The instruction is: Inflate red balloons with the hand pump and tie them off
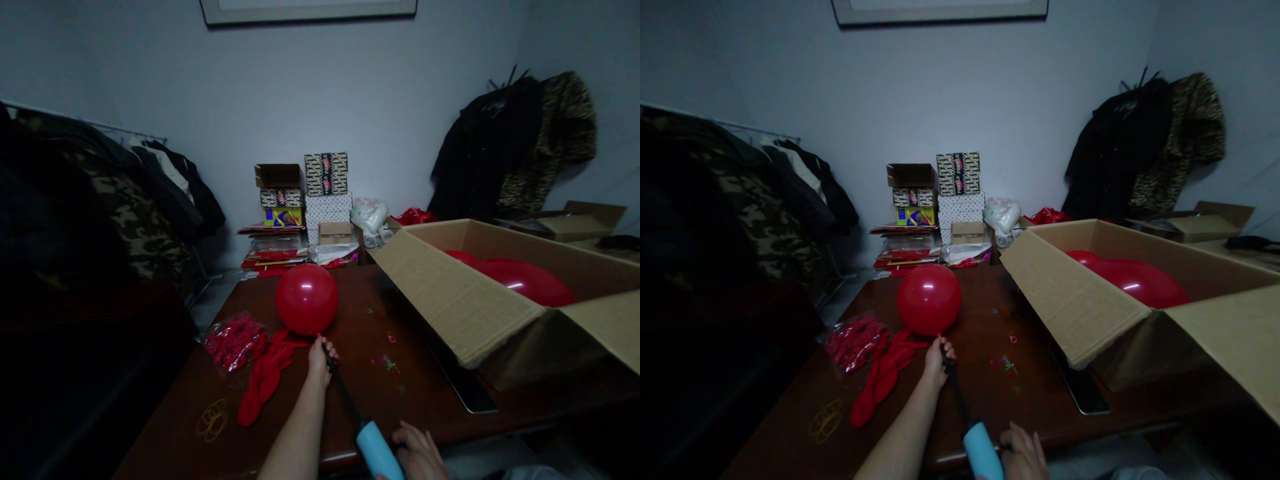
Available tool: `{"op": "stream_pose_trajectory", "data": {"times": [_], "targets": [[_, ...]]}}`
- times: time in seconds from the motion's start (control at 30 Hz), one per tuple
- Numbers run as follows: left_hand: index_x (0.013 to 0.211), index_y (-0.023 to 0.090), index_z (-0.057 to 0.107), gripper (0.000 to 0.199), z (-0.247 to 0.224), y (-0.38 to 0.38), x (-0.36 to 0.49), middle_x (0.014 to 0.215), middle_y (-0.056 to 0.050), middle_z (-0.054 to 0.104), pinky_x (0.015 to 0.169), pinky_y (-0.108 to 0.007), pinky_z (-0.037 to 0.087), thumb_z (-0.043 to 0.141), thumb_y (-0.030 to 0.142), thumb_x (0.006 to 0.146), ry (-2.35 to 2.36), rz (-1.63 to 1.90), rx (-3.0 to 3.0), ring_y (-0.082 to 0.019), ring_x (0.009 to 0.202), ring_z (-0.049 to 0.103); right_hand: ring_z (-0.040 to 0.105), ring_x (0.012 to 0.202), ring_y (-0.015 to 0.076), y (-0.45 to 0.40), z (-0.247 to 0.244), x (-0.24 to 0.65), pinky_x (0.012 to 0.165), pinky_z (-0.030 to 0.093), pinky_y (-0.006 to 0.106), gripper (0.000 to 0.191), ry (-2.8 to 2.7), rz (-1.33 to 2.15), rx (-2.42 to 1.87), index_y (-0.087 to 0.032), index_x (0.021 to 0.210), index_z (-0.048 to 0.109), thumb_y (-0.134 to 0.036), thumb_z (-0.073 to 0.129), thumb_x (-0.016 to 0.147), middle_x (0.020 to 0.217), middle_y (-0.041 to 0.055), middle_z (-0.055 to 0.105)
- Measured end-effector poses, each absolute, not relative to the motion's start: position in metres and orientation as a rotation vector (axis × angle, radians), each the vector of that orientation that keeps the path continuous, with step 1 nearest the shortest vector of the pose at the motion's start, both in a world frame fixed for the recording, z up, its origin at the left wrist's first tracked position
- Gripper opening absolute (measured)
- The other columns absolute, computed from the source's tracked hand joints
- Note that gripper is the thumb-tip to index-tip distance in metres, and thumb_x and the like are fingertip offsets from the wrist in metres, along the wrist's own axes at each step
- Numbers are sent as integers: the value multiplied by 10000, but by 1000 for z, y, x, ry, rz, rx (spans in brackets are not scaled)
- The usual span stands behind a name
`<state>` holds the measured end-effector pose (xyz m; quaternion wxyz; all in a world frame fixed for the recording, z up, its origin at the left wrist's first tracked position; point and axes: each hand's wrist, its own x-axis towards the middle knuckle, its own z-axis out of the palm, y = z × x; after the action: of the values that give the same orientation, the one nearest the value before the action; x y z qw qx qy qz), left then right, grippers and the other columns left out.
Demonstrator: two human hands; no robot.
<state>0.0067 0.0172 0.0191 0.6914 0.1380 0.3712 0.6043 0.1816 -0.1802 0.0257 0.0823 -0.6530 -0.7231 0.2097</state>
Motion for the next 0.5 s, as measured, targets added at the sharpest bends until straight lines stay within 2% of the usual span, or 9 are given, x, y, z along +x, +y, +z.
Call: {"op": "stream_pose_trajectory", "data": {"times": [0.13, 0.27, 0.37, 0.5], "targets": [[712, 205, 377, 210, 17, 16, 3, 506, 73, 366, 415, -197, 320, 501, 353, 794, 784, 1347, 314, -63, 371, 342, 342, 1240, 341, -165, 42, 167, 1042, 161, 522, 498, -2170, 638, -1929, -163, 939, 662, -568, 435, 757, 1206, 135, 535], [722, 204, 385, 196, 15, 16, 3, 516, 71, 400, 552, -273, 455, 498, 344, 801, 772, 1325, 304, -74, 402, 392, 357, 1226, 307, -140, 56, 142, 1055, 152, 467, 471, -2074, 511, -1931, -140, 970, 646, -500, 401, 792, 1194, 129, 535], [721, 205, 382, 202, 15, 17, 1, 515, 68, 413, 605, -316, 481, 483, 357, 809, 779, 1301, 295, -86, 425, 428, 356, 1226, 294, -117, 60, 125, 1060, 149, 437, 462, -2023, 461, -1931, -130, 993, 638, -475, 407, 790, 1185, 121, 538], [727, 207, 378, 210, 14, 19, -3, 510, 72, 410, 575, -309, 479, 480, 373, 808, 805, 1305, 315, -78, 402, 403, 349, 1228, 298, -99, 55, 112, 1062, 132, 440, 475, -2023, 442, -1920, -123, 981, 644, -485, 404, 789, 1174, 125, 541]]}}
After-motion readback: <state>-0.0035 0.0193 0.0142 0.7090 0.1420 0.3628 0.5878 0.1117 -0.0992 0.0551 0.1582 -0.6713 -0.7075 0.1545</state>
